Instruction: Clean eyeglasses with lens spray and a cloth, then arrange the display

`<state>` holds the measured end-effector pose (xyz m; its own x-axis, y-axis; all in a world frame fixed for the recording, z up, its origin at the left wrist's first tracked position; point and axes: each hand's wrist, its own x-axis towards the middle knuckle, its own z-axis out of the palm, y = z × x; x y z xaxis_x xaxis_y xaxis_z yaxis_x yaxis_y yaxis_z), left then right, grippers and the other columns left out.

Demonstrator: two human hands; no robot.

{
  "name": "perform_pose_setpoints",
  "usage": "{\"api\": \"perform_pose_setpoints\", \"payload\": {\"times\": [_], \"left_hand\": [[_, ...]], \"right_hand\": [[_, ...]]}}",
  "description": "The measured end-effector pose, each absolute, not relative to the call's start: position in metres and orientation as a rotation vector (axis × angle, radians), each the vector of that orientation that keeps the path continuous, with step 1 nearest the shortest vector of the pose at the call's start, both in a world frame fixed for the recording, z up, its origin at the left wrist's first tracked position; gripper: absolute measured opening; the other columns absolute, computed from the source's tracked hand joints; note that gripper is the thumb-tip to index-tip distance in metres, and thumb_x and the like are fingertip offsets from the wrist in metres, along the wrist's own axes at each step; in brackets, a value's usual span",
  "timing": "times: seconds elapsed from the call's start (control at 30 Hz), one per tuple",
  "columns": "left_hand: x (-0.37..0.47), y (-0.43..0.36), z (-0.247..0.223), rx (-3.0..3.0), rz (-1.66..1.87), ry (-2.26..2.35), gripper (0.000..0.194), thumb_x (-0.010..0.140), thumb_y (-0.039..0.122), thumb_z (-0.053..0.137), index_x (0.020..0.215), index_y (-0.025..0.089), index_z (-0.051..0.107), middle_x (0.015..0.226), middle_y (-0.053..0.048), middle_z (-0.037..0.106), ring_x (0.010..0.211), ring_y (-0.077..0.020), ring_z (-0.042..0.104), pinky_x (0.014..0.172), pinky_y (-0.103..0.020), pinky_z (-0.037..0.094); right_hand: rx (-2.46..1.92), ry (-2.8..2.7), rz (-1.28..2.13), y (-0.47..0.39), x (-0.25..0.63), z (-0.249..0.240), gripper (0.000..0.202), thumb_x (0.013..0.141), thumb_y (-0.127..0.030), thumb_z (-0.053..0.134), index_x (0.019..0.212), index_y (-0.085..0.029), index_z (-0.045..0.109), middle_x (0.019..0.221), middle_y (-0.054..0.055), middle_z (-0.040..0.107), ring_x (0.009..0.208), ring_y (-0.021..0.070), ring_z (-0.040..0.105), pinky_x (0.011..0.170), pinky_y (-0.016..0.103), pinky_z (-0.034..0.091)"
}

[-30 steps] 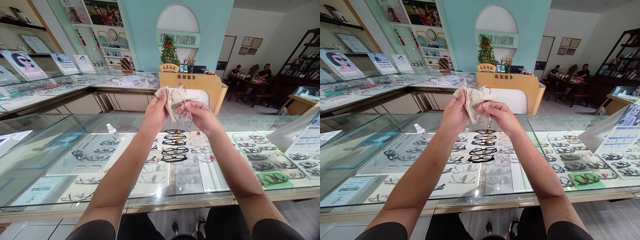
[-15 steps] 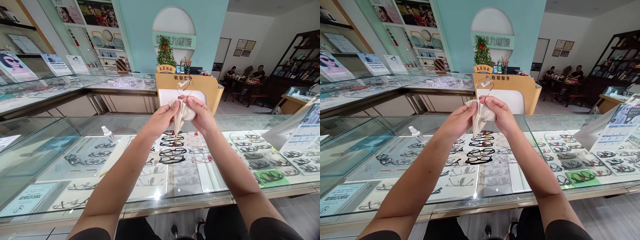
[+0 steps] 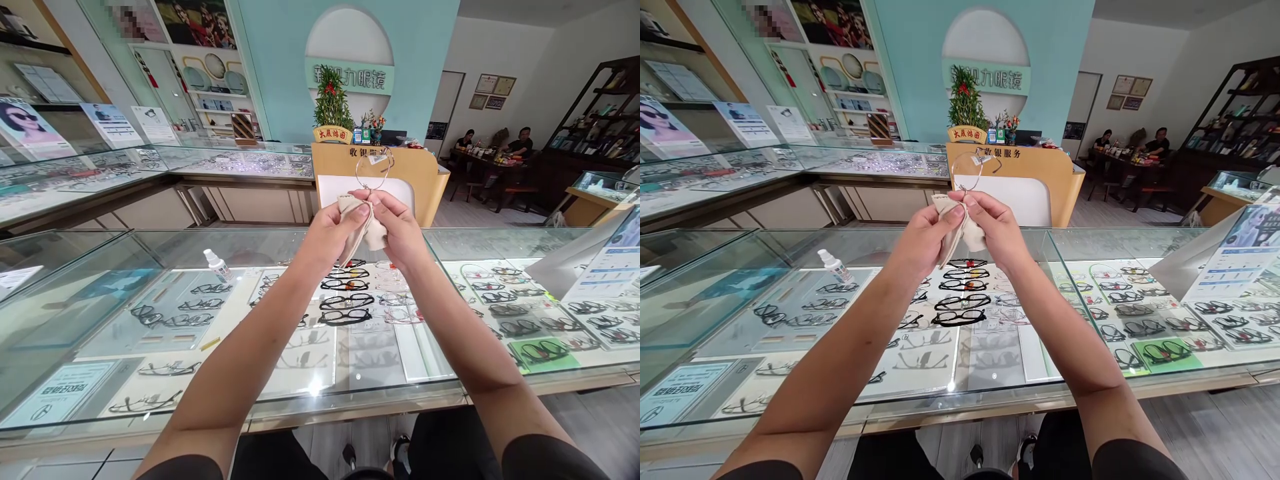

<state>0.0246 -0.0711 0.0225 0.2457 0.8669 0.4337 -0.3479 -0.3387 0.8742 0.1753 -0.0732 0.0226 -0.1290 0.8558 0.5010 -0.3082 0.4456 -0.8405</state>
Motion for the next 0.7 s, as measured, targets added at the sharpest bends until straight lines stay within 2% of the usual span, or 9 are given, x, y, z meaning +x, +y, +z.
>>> {"api": "perform_pose_setpoints", "payload": {"times": [0.07, 0.23, 0.33, 0.43, 0.53, 0.7], "left_hand": [[0.023, -0.072, 0.023, 1.416, 1.351, 0.536, 0.051, 0.079, 0.065, 0.096, 0.083, 0.02, 0.074, 0.068, 0.001, 0.065, 0.06, -0.0127, 0.054, 0.058, -0.028, 0.042], [0.019, -0.073, 0.026, 1.467, 1.227, 0.464, 0.055, 0.071, 0.053, 0.105, 0.105, 0.019, 0.078, 0.09, -0.002, 0.076, 0.077, -0.015, 0.066, 0.07, -0.027, 0.052], [0.022, -0.073, 0.024, 1.44, 1.253, 0.462, 0.056, 0.072, 0.05, 0.105, 0.109, 0.019, 0.078, 0.094, -0.002, 0.076, 0.08, -0.0152, 0.068, 0.073, -0.027, 0.054], [0.03, -0.074, 0.021, 1.394, 1.403, 0.487, 0.054, 0.076, 0.054, 0.101, 0.112, 0.022, 0.079, 0.096, -0.001, 0.077, 0.081, -0.0151, 0.068, 0.071, -0.027, 0.055], [0.036, -0.075, 0.019, 1.384, 1.539, 0.481, 0.051, 0.077, 0.061, 0.099, 0.104, 0.022, 0.079, 0.094, -0.002, 0.076, 0.083, -0.0164, 0.068, 0.071, -0.028, 0.056], [0.038, -0.069, 0.014, 1.361, 1.673, 0.497, 0.05, 0.085, 0.07, 0.089, 0.1, 0.022, 0.078, 0.087, -0.002, 0.074, 0.09, -0.0184, 0.071, 0.076, -0.028, 0.057]], "right_hand": [[-0.518, -1.327, 1.102, -0.073, 0.175, 0.023, 0.037, 0.086, -0.064, 0.088, 0.107, -0.033, 0.086, 0.125, 0.0, 0.082, 0.118, 0.0232, 0.073, 0.105, 0.037, 0.06], [-0.504, -1.284, 1.098, -0.071, 0.178, 0.026, 0.039, 0.081, -0.064, 0.092, 0.096, -0.03, 0.082, 0.122, 0.002, 0.082, 0.123, 0.0252, 0.072, 0.109, 0.04, 0.06], [-0.504, -1.266, 1.11, -0.073, 0.176, 0.028, 0.042, 0.077, -0.064, 0.095, 0.092, -0.029, 0.077, 0.121, 0.003, 0.083, 0.124, 0.0264, 0.073, 0.11, 0.042, 0.06], [-0.467, -1.276, 1.108, -0.078, 0.173, 0.03, 0.042, 0.077, -0.063, 0.095, 0.087, -0.03, 0.071, 0.118, 0.002, 0.083, 0.126, 0.0263, 0.073, 0.113, 0.042, 0.059], [-0.433, -1.311, 1.108, -0.082, 0.169, 0.032, 0.038, 0.082, -0.061, 0.093, 0.087, -0.03, 0.07, 0.118, 0.002, 0.083, 0.125, 0.0255, 0.073, 0.112, 0.041, 0.058], [-0.441, -1.35, 1.078, -0.086, 0.163, 0.029, 0.036, 0.087, -0.063, 0.087, 0.1, -0.033, 0.072, 0.131, 0.001, 0.081, 0.132, 0.0255, 0.072, 0.116, 0.042, 0.058]]}}
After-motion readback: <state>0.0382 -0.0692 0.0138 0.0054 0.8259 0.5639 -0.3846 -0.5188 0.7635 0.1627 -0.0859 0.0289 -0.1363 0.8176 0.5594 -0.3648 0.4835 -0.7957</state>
